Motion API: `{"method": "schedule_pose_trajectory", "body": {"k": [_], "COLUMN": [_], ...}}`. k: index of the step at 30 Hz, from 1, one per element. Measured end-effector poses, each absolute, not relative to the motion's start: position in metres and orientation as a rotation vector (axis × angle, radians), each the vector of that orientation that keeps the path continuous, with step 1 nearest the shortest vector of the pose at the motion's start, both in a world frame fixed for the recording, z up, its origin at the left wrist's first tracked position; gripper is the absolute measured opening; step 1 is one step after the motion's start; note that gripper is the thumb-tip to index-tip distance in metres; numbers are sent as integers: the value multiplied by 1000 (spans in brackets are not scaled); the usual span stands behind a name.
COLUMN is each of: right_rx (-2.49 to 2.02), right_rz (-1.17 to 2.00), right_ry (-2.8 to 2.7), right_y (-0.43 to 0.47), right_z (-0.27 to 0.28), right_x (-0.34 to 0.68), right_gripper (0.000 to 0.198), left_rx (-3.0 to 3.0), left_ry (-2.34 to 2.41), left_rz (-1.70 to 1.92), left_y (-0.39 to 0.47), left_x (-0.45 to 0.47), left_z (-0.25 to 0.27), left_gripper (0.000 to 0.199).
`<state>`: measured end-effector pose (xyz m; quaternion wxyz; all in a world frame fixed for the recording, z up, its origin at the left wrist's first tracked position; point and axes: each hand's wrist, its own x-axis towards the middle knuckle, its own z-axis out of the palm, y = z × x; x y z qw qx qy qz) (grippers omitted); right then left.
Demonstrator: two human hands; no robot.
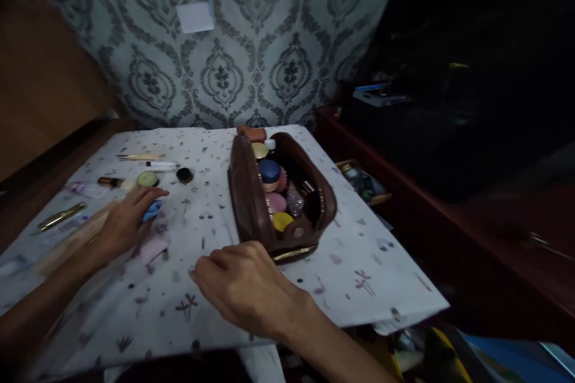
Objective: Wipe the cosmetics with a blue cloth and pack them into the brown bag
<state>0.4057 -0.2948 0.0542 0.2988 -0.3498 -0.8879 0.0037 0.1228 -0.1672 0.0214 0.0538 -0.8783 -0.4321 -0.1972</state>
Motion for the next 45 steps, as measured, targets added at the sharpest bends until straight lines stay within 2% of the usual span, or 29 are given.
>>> {"method": "schedule_pose_trajectory", "body": {"k": [6, 10, 13, 20, 25, 30, 33, 39, 42, 45], "right_rx": [-1128, -1266, -1365, -1488, -1484, -1518, -1502, -1229, -1277, -1232], "right_rz": [483, 701, 725, 532, 447, 571, 762, 1424, 1550, 1535], "right_ry": [-2507, -2413, -2329, -2354, -2327, -2234, -2101, -1649, -1546, -1588], "right_y": [-266, -246, -235, -222, -217, -215, -211, -202, -201, -202], "right_z": [38, 31, 25, 3, -15, -11, -9, -9, -5, -4], "right_x": [369, 337, 307, 241, 236, 255, 272, 307, 313, 310], "right_gripper": [28, 20, 21, 55, 53, 47, 46, 35, 38, 36], "left_rx": [-2343, -2320, -2410, -2676, -2747, -2902, -3029, -3172, -3090, -3070], "left_ry": [-1887, -2081, -1994, -1748, -1815, -1836, -1768, -1671, -1717, -1739], "left_rz": [-1084, -1232, -1209, -869, -999, -1246, -1292, -1433, -1539, -1535], "left_y": [-157, -160, -167, -174, -170, -156, -146, -140, -143, -145], "left_x": [58, 34, 36, 61, 59, 66, 78, 104, 109, 106], "left_z": [33, 19, 2, -24, -13, 2, 8, 8, -4, -15], "left_gripper": [34, 35, 35, 42, 35, 25, 25, 31, 31, 24]}}
